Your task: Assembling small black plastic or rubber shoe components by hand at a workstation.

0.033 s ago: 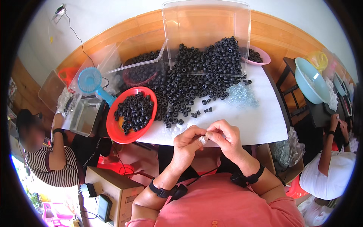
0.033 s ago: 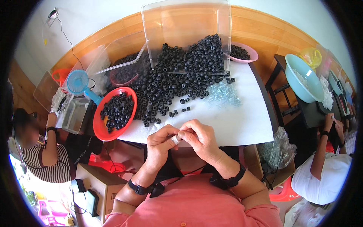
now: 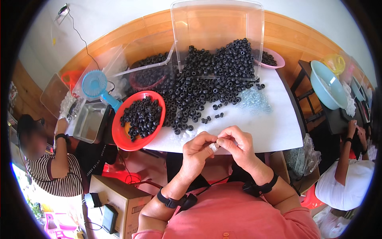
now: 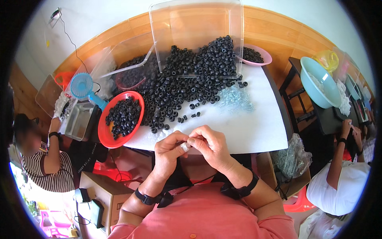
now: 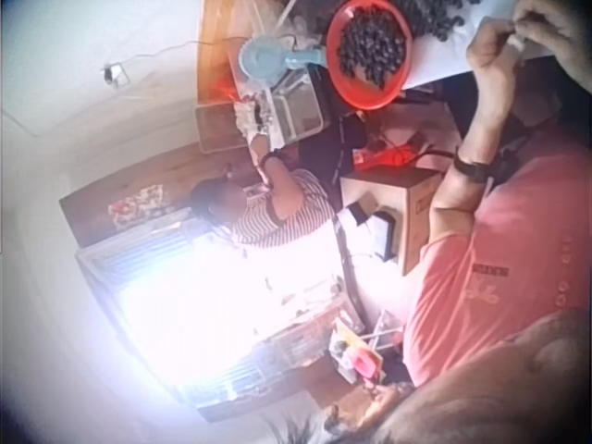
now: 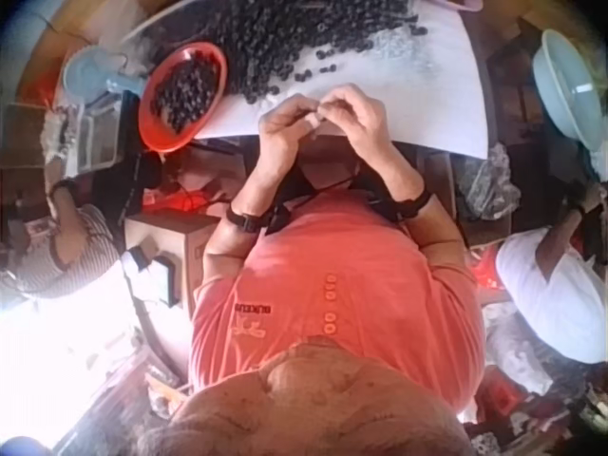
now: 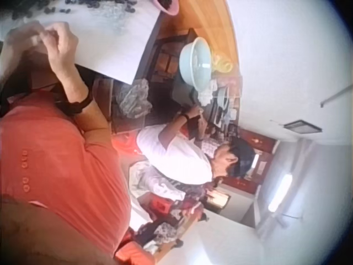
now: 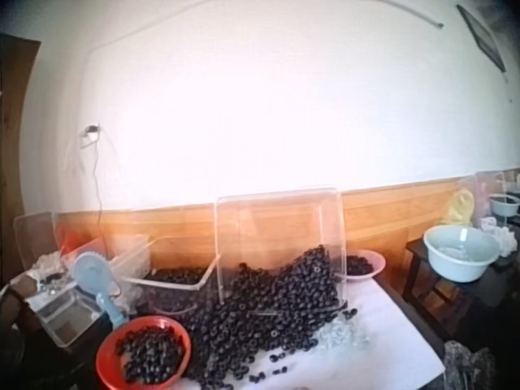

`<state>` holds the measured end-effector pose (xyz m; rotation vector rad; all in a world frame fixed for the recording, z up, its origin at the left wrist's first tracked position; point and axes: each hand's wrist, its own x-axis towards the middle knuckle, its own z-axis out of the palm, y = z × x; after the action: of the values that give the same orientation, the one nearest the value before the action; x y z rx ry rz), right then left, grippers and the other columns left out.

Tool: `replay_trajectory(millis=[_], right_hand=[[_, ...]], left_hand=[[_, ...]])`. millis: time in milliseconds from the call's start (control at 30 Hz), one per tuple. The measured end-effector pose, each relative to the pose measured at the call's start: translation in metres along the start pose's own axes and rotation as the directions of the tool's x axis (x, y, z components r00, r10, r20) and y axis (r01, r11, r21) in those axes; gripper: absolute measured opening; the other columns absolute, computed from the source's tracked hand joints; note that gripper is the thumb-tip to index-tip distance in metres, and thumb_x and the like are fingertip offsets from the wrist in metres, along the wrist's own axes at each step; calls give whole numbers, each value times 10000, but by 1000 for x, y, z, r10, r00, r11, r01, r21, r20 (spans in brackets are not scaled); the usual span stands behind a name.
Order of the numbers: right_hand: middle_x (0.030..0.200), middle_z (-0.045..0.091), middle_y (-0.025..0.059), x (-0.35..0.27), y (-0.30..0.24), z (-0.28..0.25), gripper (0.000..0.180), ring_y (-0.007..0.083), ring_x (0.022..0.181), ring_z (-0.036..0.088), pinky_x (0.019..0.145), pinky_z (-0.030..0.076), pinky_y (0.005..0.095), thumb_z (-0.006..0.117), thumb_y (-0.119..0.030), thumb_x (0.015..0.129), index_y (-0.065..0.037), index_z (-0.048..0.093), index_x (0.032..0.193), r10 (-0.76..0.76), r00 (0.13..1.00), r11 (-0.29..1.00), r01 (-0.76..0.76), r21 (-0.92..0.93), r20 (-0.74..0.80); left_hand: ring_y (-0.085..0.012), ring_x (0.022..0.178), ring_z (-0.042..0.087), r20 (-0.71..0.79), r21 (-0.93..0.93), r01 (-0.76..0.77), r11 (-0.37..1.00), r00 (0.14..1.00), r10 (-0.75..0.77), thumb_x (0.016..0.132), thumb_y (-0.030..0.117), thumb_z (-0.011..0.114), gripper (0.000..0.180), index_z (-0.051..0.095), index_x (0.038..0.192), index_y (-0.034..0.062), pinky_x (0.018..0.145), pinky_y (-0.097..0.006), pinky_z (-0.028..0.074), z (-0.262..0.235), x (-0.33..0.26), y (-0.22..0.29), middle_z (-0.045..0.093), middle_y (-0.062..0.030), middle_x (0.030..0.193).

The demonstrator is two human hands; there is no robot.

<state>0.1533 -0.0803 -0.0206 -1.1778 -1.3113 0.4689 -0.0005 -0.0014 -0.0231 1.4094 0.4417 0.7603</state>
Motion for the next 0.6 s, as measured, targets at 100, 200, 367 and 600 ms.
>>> replay_trajectory(millis=[100, 200, 367, 600], right_hand=[[784, 677, 75, 0, 0, 1, 110, 110, 697, 652, 625, 513, 248, 655, -80, 944, 6, 588, 952, -8, 1000, 1000, 8, -19, -1], [784, 677, 74, 0, 1, 0, 114, 114, 697, 654, 625, 514, 249, 658, -83, 943, 6, 587, 954, -12, 1000, 999, 12, -32, -4], [789, 676, 77, 0, 0, 0, 97, 121, 692, 653, 627, 517, 253, 653, -70, 939, 6, 594, 952, -35, 999, 999, 34, -36, -10], [801, 674, 67, 1, 0, -2, 108, 120, 704, 648, 643, 515, 261, 663, -86, 933, -1, 601, 954, 19, 1000, 1000, -19, -5, -2]], left_hand=[[-77, 714, 553, 5, 0, -8, 1000, 1000, 8, 909, -27, 626, 125, 666, 1024, -1, 627, -210, 459, -1, 0, 0, 587, -24, 923], [-78, 721, 556, 11, -5, -4, 1000, 1000, 4, 911, -26, 625, 127, 668, 1028, 1, 631, -211, 465, -2, 0, -2, 588, -26, 927], [-79, 731, 560, 10, 3, 1, 1000, 1000, -1, 914, -22, 630, 122, 668, 1028, -1, 633, -211, 467, 0, 1, 0, 587, -24, 929], [-74, 741, 562, -9, -26, 15, 1000, 1000, -16, 906, -14, 650, 110, 678, 1011, -1, 624, -214, 468, 1, 1, 1, 600, -11, 905]])
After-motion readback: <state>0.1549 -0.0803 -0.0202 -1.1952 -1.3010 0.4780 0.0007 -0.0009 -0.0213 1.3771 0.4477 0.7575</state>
